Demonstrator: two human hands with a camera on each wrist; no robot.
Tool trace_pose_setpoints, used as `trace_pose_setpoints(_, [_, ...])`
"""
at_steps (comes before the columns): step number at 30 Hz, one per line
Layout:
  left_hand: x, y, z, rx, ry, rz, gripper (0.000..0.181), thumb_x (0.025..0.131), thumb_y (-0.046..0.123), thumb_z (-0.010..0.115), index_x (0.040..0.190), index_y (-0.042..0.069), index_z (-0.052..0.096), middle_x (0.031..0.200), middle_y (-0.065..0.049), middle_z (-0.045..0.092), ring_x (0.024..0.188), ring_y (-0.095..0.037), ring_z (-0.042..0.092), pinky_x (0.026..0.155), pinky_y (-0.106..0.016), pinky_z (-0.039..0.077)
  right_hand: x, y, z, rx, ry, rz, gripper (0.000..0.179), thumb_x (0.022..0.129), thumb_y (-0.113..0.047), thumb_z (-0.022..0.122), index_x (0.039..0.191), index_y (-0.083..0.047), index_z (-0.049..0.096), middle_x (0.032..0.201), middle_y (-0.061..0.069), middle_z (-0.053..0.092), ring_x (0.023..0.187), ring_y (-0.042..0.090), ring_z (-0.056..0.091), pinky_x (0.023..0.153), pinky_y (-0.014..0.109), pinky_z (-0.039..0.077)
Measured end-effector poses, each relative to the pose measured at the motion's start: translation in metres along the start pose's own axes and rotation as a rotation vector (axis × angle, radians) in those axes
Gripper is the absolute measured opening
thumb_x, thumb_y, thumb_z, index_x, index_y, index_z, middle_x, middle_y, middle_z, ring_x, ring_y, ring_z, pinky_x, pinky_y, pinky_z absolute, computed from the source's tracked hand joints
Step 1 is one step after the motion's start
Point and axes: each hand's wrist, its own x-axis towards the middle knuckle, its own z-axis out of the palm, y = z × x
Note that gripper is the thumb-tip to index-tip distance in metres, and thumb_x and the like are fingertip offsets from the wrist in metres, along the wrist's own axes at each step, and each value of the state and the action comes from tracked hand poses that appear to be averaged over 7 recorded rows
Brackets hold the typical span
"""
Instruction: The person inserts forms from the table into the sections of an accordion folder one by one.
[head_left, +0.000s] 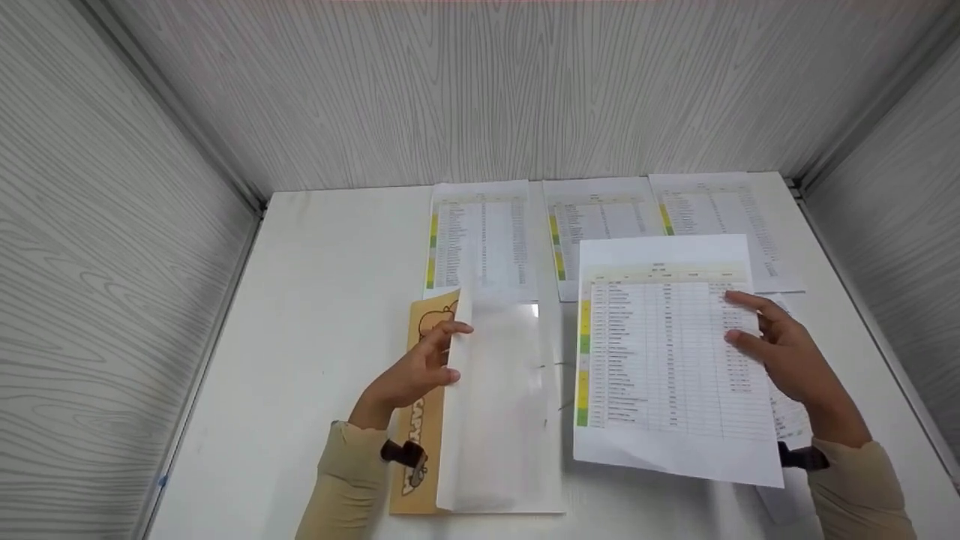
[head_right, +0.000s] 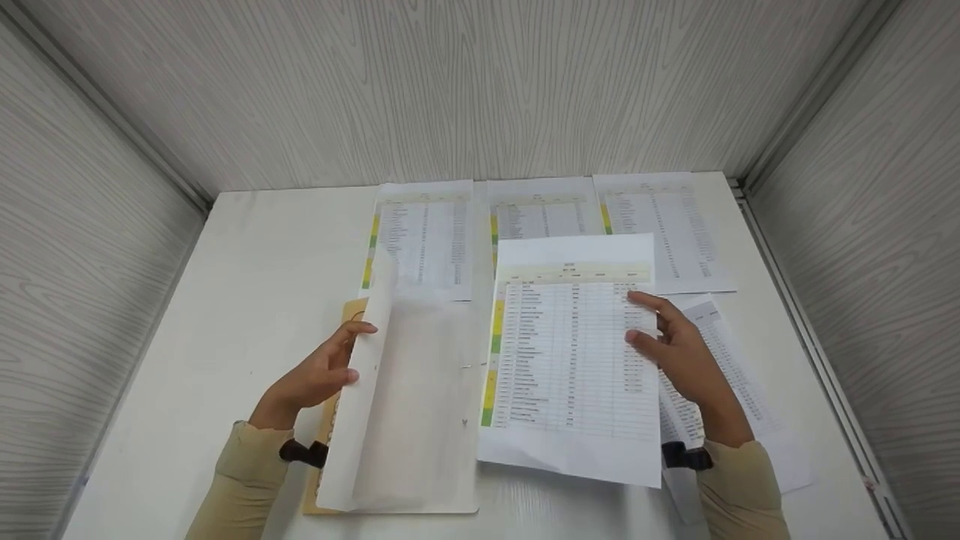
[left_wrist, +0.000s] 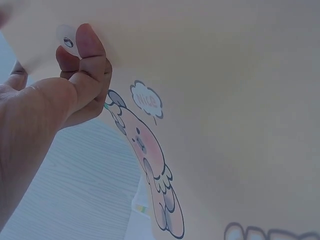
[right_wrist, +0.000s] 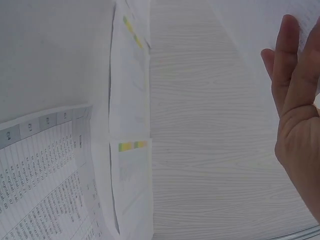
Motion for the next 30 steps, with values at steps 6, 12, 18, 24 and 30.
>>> trace_pose_setpoints(6, [0.000, 0.000, -0.001, 0.015, 0.012, -0.009, 0.063, 0.087, 0.023, 0.066, 0.138, 0.010, 0.031, 0.157, -0.014, -0.014, 0.138, -0.041, 0.010, 0.101, -0.044, 0.028, 0.008, -0.008, 0.006, 0.081, 0.000, -0.033, 0.055, 0.097, -0.006, 0.052, 0.149, -0.011, 0.033, 0.115, -0.005, 0.064, 0.083, 0.015, 0.072, 0.062, 0.031, 0.058])
trace_pose_setpoints(12, [0.002, 0.000, -0.001, 0.023, 0.009, -0.023, 0.073, 0.087, 0.027, 0.067, 0.140, 0.001, 0.024, 0.158, -0.013, -0.023, 0.140, -0.038, 0.011, 0.102, -0.040, 0.030, 0.017, -0.011, 0.019, 0.209, -0.029, -0.054, 0.055, 0.097, 0.000, 0.050, 0.148, -0.007, 0.032, 0.114, -0.001, 0.066, 0.085, 0.018, 0.073, 0.062, 0.032, 0.058])
trace_pose_setpoints(18, [0.003, 0.002, 0.000, 0.050, 0.020, -0.030, 0.075, 0.087, 0.028, 0.067, 0.140, -0.001, 0.024, 0.157, -0.017, -0.026, 0.137, -0.036, 0.015, 0.091, -0.034, 0.038, 0.027, -0.013, 0.039, 0.217, -0.040, -0.026, 0.056, 0.096, -0.004, 0.053, 0.148, -0.007, 0.031, 0.115, -0.001, 0.067, 0.086, 0.020, 0.073, 0.063, 0.035, 0.058])
trace_pose_setpoints(24, [0.002, 0.003, 0.002, 0.064, 0.031, -0.052, 0.057, 0.085, 0.034, 0.069, 0.133, 0.026, 0.038, 0.157, -0.015, -0.028, 0.144, -0.040, 0.007, 0.100, -0.041, 0.033, 0.034, -0.008, 0.060, 0.182, -0.087, 0.005, 0.057, 0.097, -0.011, 0.055, 0.149, -0.009, 0.031, 0.118, -0.001, 0.065, 0.088, 0.022, 0.072, 0.065, 0.038, 0.058])
trace_pose_setpoints(30, [0.003, 0.000, 0.004, 0.037, 0.031, -0.037, 0.053, 0.086, 0.031, 0.069, 0.130, 0.029, 0.040, 0.159, -0.014, -0.025, 0.131, -0.045, 0.027, 0.093, -0.034, 0.043, 0.040, -0.001, 0.078, 0.227, -0.137, 0.030, 0.059, 0.095, -0.012, 0.057, 0.148, -0.009, 0.032, 0.118, 0.001, 0.065, 0.090, 0.023, 0.071, 0.068, 0.039, 0.058])
